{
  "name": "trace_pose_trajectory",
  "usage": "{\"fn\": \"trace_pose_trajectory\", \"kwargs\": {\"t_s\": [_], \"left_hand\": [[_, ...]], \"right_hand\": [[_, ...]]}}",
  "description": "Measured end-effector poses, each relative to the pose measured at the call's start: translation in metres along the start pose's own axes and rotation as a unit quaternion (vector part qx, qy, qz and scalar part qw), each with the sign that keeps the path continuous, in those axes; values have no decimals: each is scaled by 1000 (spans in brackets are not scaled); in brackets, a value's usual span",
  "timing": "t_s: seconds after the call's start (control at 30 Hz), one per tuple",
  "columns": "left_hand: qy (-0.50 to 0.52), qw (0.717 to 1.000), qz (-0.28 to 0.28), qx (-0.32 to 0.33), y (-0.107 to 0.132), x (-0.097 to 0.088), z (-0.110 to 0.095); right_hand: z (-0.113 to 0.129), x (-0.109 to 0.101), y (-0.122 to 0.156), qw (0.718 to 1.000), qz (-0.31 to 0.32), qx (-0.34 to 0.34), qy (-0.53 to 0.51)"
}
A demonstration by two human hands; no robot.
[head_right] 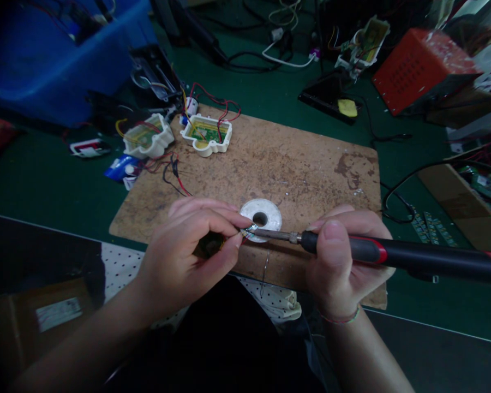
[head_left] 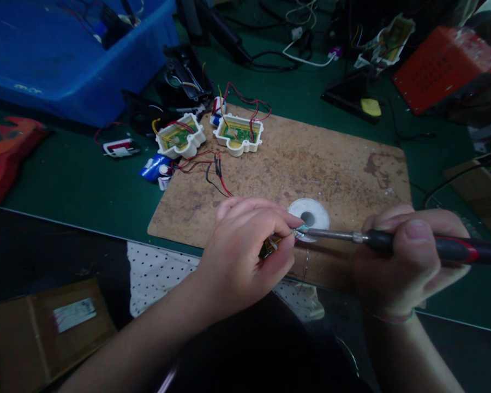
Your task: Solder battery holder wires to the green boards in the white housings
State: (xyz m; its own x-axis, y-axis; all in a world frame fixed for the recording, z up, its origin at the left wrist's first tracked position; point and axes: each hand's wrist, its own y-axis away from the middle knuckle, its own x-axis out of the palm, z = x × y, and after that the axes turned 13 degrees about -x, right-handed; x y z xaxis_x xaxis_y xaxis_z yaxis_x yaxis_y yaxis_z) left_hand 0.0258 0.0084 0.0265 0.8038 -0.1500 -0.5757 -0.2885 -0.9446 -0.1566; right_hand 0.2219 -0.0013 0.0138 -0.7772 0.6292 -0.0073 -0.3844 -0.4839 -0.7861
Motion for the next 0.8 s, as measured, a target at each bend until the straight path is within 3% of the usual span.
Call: {"fn": "trace_pose_trajectory", "kwargs": {"t_s": [0.13,0.27,0.8], "left_hand": [[0,1000,-4,3,-1,0,-1],[1,1000,-5,5,-2,-1,-1],[1,1000,-6,7,0,0,0]], "right_hand": [[0,0,0,1000,-23,-15,3],[1,-3,-2,1000,-14,18,0],[0,-1,-6,994,-97,50,9]]}}
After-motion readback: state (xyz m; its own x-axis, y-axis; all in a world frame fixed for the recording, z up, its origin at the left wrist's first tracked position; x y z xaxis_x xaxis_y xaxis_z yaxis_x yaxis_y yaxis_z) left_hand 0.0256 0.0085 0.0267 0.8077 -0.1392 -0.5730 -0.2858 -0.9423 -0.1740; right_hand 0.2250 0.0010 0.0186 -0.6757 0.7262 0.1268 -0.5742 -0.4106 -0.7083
